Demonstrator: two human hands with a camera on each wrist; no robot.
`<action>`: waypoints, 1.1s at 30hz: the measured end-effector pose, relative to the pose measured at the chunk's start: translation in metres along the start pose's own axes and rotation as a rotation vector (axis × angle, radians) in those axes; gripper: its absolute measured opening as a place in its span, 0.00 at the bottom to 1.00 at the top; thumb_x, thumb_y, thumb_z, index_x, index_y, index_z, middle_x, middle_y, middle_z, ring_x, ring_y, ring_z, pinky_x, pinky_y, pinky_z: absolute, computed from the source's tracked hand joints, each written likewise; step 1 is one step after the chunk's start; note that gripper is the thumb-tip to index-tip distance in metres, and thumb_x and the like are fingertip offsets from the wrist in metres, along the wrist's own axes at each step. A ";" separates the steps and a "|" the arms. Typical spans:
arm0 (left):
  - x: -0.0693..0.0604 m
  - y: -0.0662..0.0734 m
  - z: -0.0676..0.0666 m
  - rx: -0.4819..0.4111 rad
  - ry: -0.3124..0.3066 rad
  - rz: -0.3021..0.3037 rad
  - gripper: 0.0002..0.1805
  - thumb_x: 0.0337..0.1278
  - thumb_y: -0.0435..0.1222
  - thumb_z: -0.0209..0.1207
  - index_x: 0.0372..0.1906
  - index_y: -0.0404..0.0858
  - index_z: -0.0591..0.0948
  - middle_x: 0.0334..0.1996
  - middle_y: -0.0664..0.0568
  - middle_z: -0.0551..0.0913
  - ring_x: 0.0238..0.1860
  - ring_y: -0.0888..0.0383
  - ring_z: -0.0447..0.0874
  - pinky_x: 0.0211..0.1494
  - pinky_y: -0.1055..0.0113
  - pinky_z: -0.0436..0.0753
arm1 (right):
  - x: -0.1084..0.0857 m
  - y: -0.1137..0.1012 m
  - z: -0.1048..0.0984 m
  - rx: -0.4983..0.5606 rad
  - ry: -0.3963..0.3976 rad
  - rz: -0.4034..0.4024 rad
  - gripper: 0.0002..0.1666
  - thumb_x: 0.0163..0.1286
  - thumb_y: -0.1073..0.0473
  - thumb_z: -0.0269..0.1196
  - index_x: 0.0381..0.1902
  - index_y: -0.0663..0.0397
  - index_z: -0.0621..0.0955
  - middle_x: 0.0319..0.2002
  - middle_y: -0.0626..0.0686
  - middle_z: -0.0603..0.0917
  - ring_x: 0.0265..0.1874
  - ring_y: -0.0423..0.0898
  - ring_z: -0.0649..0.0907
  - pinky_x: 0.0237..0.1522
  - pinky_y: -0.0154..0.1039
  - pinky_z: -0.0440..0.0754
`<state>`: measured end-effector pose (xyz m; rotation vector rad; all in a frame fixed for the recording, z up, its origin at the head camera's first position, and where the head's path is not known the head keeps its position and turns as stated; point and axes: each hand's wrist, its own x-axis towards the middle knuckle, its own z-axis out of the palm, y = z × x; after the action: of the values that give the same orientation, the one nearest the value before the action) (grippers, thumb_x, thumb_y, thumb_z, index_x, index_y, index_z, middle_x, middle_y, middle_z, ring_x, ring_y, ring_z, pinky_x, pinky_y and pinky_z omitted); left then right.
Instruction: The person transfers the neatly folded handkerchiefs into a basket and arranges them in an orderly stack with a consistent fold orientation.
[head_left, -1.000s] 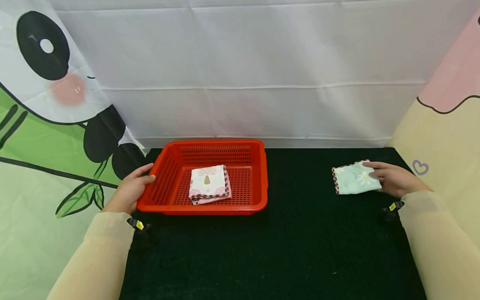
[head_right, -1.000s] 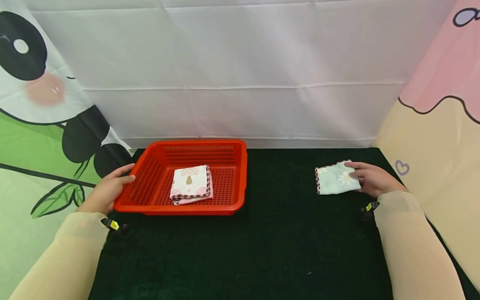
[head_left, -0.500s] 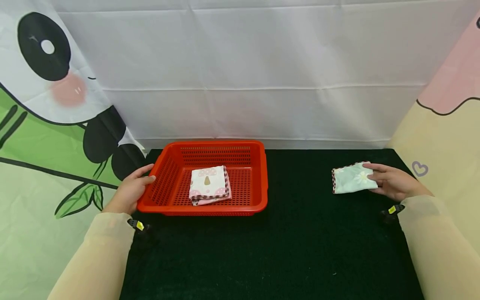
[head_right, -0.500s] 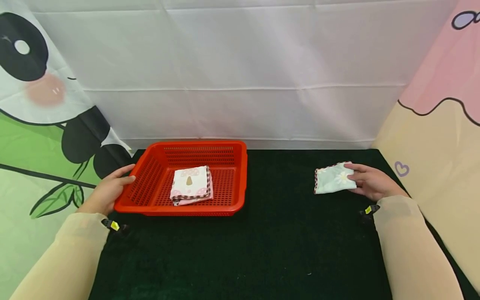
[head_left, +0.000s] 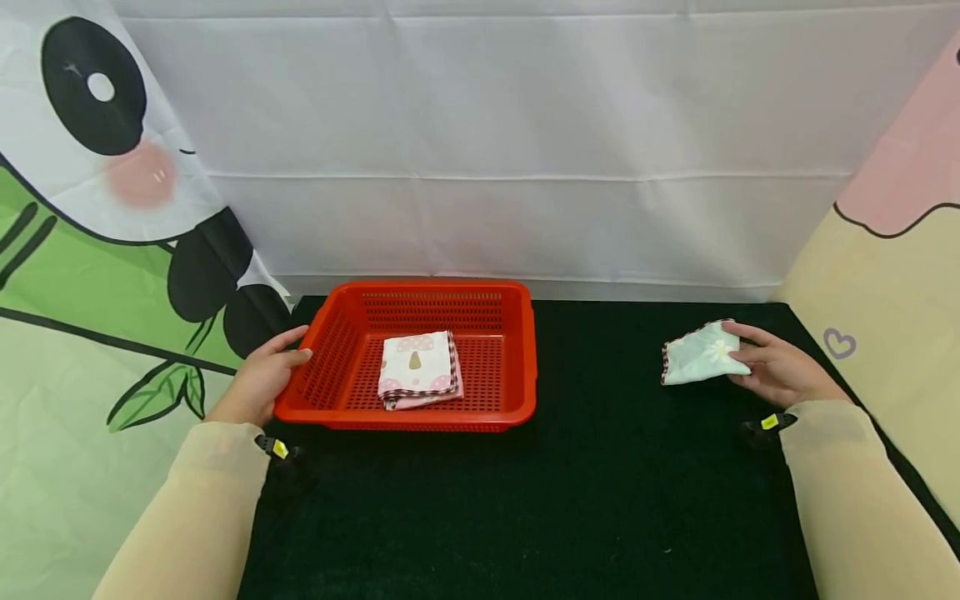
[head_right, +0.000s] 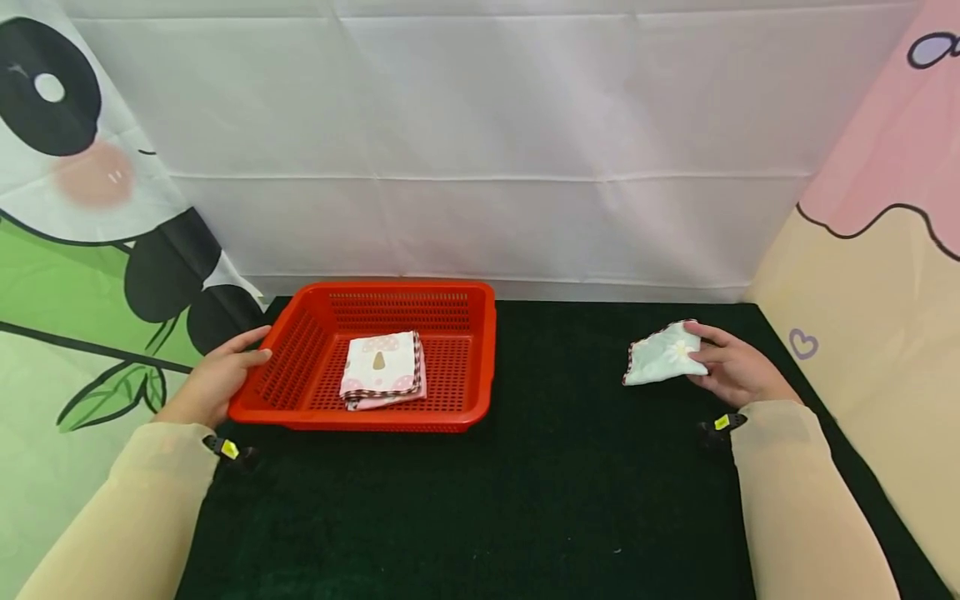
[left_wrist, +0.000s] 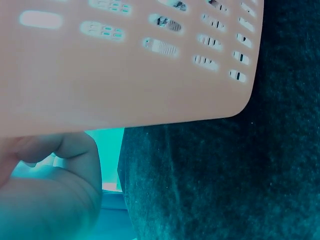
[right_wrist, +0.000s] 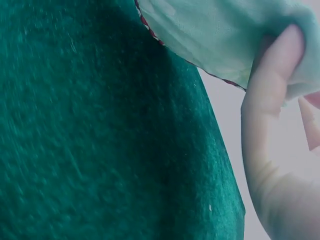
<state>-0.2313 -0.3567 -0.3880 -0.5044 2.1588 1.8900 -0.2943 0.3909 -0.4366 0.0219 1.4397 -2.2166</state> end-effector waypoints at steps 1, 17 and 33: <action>0.000 0.000 0.000 -0.002 0.001 -0.002 0.35 0.81 0.44 0.50 0.84 0.58 0.52 0.79 0.44 0.58 0.71 0.46 0.68 0.54 0.63 0.85 | 0.001 0.001 0.001 0.010 -0.002 -0.003 0.28 0.82 0.72 0.47 0.64 0.38 0.81 0.57 0.47 0.75 0.46 0.48 0.80 0.46 0.38 0.84; -0.002 0.002 0.002 0.017 0.011 -0.003 0.35 0.81 0.44 0.49 0.84 0.57 0.52 0.79 0.43 0.58 0.69 0.48 0.70 0.54 0.64 0.85 | 0.000 -0.002 0.025 0.097 0.019 -0.076 0.27 0.82 0.71 0.49 0.68 0.41 0.79 0.63 0.46 0.68 0.48 0.46 0.79 0.48 0.37 0.82; -0.003 0.002 0.001 0.021 0.004 -0.010 0.36 0.81 0.44 0.50 0.84 0.58 0.51 0.79 0.42 0.56 0.71 0.45 0.68 0.55 0.62 0.85 | 0.008 0.004 0.073 0.152 0.050 -0.158 0.33 0.78 0.74 0.53 0.76 0.45 0.71 0.68 0.46 0.63 0.57 0.46 0.75 0.54 0.39 0.82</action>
<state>-0.2299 -0.3552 -0.3851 -0.5143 2.1725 1.8602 -0.2817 0.3232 -0.4100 0.0155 1.3370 -2.4664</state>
